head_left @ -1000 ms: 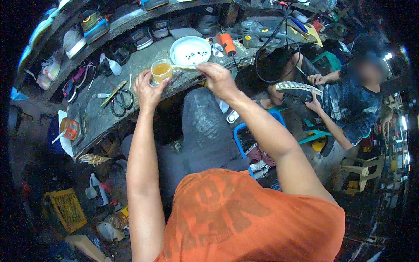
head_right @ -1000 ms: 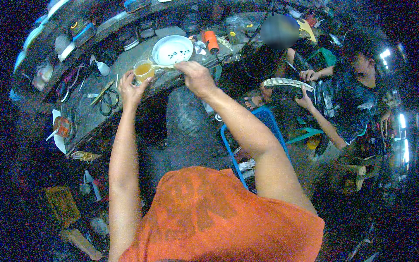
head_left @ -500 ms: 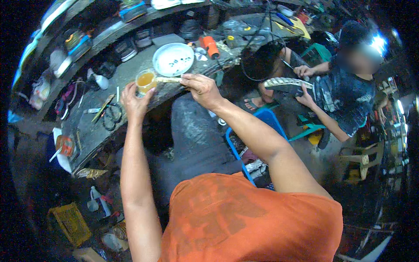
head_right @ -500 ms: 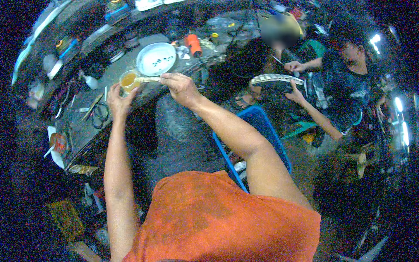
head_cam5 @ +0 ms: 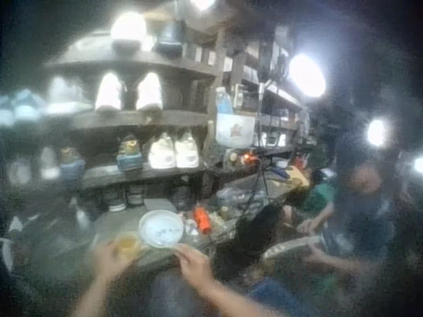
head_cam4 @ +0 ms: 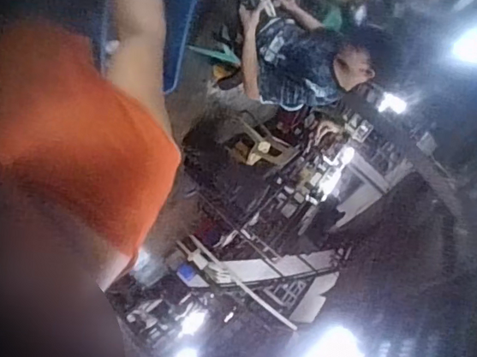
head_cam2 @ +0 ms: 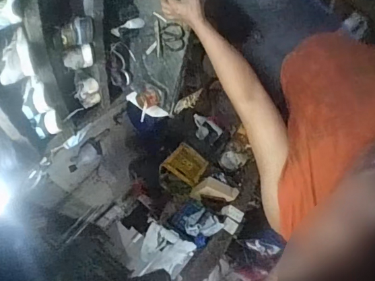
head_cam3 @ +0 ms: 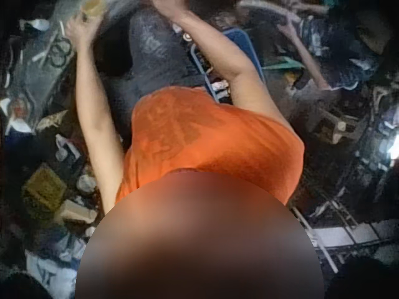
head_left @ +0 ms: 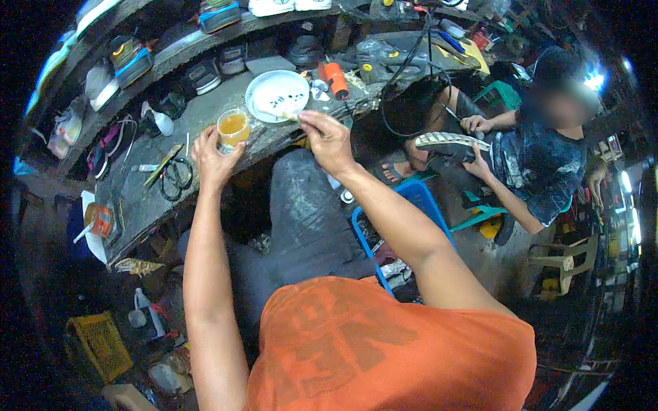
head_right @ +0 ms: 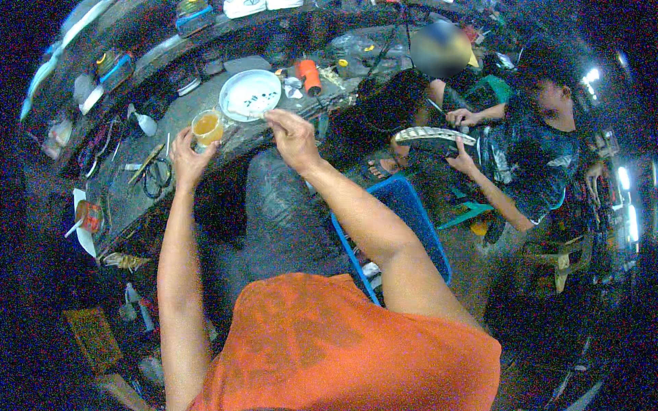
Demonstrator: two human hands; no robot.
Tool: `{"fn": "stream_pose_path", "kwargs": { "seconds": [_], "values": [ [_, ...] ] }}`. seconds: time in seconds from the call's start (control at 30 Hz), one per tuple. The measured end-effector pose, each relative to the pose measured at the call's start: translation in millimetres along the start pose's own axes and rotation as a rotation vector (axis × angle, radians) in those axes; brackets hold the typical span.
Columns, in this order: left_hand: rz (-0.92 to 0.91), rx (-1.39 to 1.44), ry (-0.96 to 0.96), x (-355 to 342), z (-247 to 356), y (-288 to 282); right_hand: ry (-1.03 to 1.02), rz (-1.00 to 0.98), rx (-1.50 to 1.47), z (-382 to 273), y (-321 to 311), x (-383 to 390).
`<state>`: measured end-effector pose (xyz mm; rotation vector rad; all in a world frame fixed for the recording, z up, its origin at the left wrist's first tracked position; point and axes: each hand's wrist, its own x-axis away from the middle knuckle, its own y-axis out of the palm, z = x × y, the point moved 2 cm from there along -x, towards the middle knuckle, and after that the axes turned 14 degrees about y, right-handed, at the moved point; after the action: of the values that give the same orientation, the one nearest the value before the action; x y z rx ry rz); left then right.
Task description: The person applies a liquid substance to the sole of a black shoe using a brush, then sets the shoe aside. They retrieve a yellow box and a small bottle, pour liquid into a cup, and mix it with a brush. The person then applies the mixture to the sole of another shoe.
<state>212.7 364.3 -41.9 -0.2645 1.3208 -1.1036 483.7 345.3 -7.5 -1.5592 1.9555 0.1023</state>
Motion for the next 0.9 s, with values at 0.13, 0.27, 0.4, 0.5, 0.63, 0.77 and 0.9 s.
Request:
{"fn": "stream_pose_path", "kwargs": {
  "seconds": [0.13, 0.27, 0.4, 0.5, 0.63, 0.77, 0.9],
  "values": [
    [-0.028, 0.082, -0.018, -0.2, -2.2, 0.7, 0.219, -0.088, -0.196, -9.3, 35.1, 0.8],
    [-0.049, 0.122, 0.007, 0.5, -4.8, -3.0, 0.339, -0.265, -0.144, 3.1, 39.3, 12.1],
    [-0.057, 0.113, 0.005, 3.7, -9.4, -0.4, 0.367, -0.182, -0.113, 17.6, 18.6, 15.7],
    [-0.085, 0.084, 0.012, 1.3, -10.4, 3.1, 0.376, -0.172, -0.253, 10.7, 27.7, 19.7],
    [-0.119, 0.186, 0.039, 3.5, -1.6, -14.9, 0.276, -0.226, -0.187, 4.5, 25.1, 16.9],
    [-0.001, 0.245, 0.217, 48.2, 19.2, -65.7, 0.346, 0.227, -0.284, 53.4, -55.8, -28.8],
    [-0.004, 0.552, 0.074, 98.0, 30.3, -67.2, 0.324, 0.513, 0.233, 115.6, -116.3, -82.6]
  ]
}}
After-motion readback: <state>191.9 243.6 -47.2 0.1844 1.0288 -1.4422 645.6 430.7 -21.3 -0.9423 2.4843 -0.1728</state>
